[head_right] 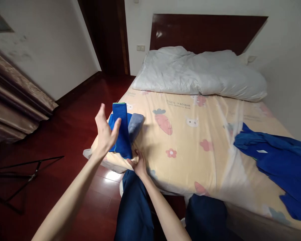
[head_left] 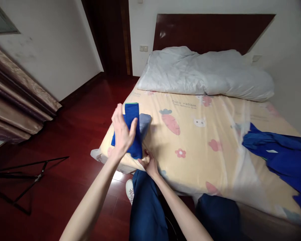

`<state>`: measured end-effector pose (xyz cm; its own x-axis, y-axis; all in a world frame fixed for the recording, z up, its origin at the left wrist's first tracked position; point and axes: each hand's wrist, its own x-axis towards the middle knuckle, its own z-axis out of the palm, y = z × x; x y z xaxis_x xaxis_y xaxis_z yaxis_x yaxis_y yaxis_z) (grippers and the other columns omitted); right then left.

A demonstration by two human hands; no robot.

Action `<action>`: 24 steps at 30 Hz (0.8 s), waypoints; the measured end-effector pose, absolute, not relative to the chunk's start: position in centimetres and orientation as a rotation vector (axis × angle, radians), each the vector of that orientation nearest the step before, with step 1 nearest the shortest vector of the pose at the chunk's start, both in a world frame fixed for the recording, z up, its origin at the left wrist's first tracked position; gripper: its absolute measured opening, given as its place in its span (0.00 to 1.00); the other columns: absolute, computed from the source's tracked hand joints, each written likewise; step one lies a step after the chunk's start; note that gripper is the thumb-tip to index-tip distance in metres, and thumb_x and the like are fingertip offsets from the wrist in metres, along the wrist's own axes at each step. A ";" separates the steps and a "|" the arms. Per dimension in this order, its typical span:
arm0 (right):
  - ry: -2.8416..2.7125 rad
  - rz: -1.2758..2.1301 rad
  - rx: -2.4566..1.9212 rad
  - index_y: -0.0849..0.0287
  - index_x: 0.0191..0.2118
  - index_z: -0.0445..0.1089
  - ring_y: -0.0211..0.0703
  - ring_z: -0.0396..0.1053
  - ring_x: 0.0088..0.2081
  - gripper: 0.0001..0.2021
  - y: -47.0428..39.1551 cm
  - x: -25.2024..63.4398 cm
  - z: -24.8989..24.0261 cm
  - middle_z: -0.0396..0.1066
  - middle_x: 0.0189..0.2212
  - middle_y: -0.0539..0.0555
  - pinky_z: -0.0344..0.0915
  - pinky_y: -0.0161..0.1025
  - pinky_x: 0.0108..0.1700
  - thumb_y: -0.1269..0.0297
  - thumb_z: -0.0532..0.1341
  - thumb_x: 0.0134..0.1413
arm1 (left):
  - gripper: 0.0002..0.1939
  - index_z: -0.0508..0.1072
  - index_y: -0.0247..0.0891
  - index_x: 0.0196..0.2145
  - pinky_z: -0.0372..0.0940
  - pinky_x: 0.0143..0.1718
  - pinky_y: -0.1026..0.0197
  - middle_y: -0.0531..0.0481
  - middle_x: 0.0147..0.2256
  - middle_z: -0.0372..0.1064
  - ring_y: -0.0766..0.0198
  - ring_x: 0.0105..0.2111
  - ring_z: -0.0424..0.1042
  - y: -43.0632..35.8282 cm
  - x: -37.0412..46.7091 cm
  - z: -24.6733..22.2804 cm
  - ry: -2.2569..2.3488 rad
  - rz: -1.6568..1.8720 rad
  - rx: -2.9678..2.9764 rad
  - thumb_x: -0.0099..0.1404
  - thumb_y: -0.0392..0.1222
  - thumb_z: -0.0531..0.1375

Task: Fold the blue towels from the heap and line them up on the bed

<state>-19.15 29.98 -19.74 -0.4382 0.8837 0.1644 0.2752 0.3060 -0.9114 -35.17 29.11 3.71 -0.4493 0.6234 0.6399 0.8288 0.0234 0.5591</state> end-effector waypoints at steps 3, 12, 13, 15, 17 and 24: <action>-1.854 1.091 -1.038 0.59 0.62 0.64 0.55 0.67 0.60 0.27 27.7 -16.5 -20.0 0.68 0.59 0.63 0.65 0.53 0.62 0.55 0.63 0.60 | 0.24 0.62 0.38 0.64 0.50 0.69 0.44 0.39 0.66 0.56 0.50 0.69 0.50 28.7 -32.0 -1.1 -1.929 -0.862 -2.060 0.71 0.40 0.54; -1.872 1.242 -1.025 0.51 0.57 0.71 0.47 0.70 0.58 0.18 21.9 -1.0 -17.0 0.72 0.56 0.56 0.67 0.49 0.61 0.67 0.59 0.62 | 0.16 0.78 0.34 0.44 0.59 0.62 0.42 0.37 0.50 0.75 0.47 0.57 0.69 25.9 -34.3 -13.4 -1.723 -0.171 -2.544 0.62 0.32 0.55; -1.842 1.207 -1.067 0.51 0.55 0.73 0.47 0.71 0.56 0.17 22.2 1.4 -16.7 0.73 0.55 0.56 0.68 0.49 0.60 0.67 0.59 0.62 | 0.16 0.79 0.33 0.42 0.60 0.61 0.40 0.36 0.49 0.75 0.45 0.55 0.70 26.1 -34.9 -14.0 -1.688 -0.202 -2.507 0.62 0.32 0.54; -1.752 1.076 -1.181 0.52 0.53 0.74 0.47 0.72 0.55 0.15 24.0 6.9 -16.3 0.75 0.52 0.56 0.69 0.49 0.58 0.66 0.59 0.62 | 0.17 0.79 0.33 0.42 0.60 0.60 0.37 0.34 0.47 0.76 0.42 0.55 0.70 26.2 -34.9 -14.9 -1.631 -0.247 -2.460 0.63 0.35 0.52; -1.645 0.905 -1.309 0.53 0.51 0.75 0.48 0.73 0.53 0.13 27.1 13.0 -15.8 0.76 0.51 0.57 0.70 0.49 0.57 0.63 0.59 0.63 | 0.19 0.78 0.33 0.46 0.59 0.61 0.37 0.34 0.50 0.75 0.41 0.57 0.69 25.3 -32.7 -15.8 -1.600 -0.306 -2.470 0.65 0.38 0.51; -1.556 0.215 -1.771 0.60 0.51 0.76 0.54 0.64 0.61 0.18 41.6 32.3 -13.3 0.66 0.59 0.64 0.62 0.54 0.63 0.68 0.57 0.56 | 0.17 0.80 0.51 0.45 0.74 0.48 0.45 0.50 0.48 0.78 0.48 0.49 0.77 17.0 -17.9 -18.7 -1.768 -0.696 -2.635 0.61 0.44 0.57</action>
